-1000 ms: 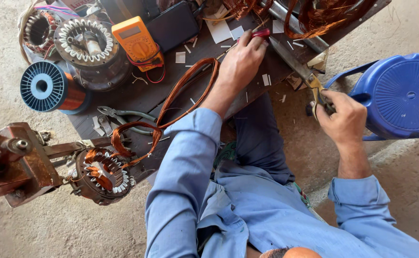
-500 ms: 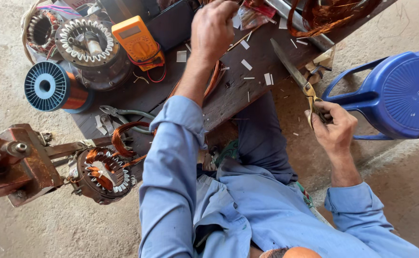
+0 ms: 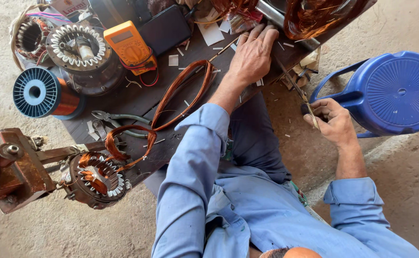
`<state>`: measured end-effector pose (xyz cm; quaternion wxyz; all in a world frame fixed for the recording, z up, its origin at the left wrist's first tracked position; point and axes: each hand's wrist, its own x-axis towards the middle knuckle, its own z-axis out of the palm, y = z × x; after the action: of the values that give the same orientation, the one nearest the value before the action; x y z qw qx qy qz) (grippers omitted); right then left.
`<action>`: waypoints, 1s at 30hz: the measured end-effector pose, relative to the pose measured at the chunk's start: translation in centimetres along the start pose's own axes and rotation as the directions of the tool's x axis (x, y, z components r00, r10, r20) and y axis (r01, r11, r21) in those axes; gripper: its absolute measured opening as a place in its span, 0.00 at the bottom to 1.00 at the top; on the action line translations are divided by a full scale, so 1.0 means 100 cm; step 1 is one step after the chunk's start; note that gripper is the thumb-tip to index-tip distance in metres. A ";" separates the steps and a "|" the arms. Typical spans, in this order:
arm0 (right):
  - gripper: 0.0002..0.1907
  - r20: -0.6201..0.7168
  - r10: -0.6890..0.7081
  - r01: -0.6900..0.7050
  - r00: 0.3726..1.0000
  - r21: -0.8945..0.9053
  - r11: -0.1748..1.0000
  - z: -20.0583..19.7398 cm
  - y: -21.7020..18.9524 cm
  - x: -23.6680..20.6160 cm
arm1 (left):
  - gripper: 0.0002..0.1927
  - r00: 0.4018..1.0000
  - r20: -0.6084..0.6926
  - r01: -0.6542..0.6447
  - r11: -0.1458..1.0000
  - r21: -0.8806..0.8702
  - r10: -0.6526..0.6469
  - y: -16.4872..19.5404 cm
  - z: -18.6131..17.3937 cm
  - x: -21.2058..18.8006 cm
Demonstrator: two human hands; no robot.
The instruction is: The person winds copper wire around a motor stator held in a vise, inserting white insulating strips between windings. They use shears to trim the wire and continue wrapping the coil by hand.
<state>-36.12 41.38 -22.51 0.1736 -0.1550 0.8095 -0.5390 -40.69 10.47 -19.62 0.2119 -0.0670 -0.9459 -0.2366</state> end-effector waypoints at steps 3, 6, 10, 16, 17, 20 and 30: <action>0.22 0.024 0.024 -0.023 0.999 -0.009 1.000 -0.007 -0.006 0.000 | 0.19 0.998 0.045 0.045 0.996 -0.072 -0.042 0.003 -0.004 -0.008; 0.24 0.054 0.072 -0.063 0.996 -0.150 0.987 -0.019 -0.012 0.003 | 0.18 0.999 0.032 -0.041 0.999 0.011 0.040 0.010 -0.016 -0.032; 0.25 0.046 0.085 -0.076 0.995 -0.164 0.984 -0.020 -0.013 0.002 | 0.19 0.996 0.017 -0.091 0.993 -0.070 0.092 0.034 -0.036 -0.089; 0.23 0.085 0.049 -0.043 0.995 -0.072 0.996 0.014 -0.003 0.005 | 0.14 0.987 -0.061 -0.142 0.986 0.090 0.147 0.056 -0.052 -0.129; 0.23 0.112 0.064 -0.062 0.992 -0.022 0.998 0.020 -0.002 0.004 | 0.15 0.988 -0.065 -0.133 0.986 0.096 0.139 0.057 -0.053 -0.130; 0.24 0.215 0.076 -0.103 0.974 0.118 0.988 0.037 0.001 0.000 | 0.20 0.993 -0.083 -0.075 0.992 0.097 0.083 0.056 -0.055 -0.134; 0.37 0.491 -0.028 -0.163 0.871 0.341 0.926 0.090 0.000 -0.018 | 0.11 0.708 0.104 0.192 0.049 -0.980 -0.698 0.017 -0.022 -0.126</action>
<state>-30.49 34.82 -25.50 0.4170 -0.2211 0.6275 -0.6192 -28.14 10.53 -22.60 0.2263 0.1767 -0.4897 -0.8232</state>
